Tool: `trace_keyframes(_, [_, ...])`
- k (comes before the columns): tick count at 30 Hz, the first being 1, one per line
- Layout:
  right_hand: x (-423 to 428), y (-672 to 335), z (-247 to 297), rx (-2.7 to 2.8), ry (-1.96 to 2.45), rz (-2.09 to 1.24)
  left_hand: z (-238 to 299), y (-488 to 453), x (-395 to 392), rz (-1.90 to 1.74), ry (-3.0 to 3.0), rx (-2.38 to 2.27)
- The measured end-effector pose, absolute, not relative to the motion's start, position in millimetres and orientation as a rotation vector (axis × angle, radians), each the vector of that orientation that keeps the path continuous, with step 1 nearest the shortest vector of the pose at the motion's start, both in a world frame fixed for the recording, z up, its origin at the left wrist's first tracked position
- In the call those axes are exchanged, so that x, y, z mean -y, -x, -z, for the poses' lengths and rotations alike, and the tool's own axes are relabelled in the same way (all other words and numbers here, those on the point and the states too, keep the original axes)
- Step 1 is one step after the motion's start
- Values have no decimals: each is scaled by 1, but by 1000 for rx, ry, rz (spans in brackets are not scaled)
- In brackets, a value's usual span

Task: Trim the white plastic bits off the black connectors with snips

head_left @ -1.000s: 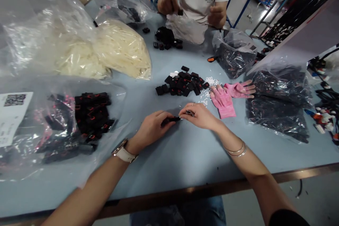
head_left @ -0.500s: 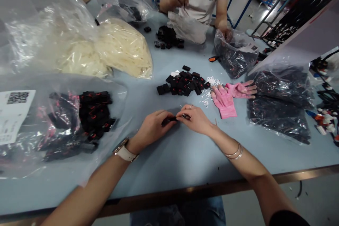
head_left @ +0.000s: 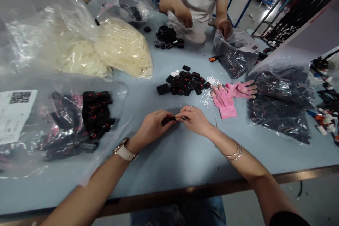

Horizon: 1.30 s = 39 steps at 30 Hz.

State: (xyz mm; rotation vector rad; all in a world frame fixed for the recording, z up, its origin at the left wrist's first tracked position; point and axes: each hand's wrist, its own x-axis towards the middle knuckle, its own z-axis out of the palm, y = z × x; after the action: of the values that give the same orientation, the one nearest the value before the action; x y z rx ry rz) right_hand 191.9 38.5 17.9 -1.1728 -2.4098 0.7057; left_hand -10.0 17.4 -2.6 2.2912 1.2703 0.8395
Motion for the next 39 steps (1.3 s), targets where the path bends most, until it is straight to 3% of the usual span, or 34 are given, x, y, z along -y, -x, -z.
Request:
trace_keyframes(7, [-41, -190, -21, 2168, 1176, -936, 3, 11, -18, -822, -2261, -1276])
trace_keyframes(39, [-40, -191, -12, 2309, 1163, -737, 2, 11, -19, -809, -2245, -1280])
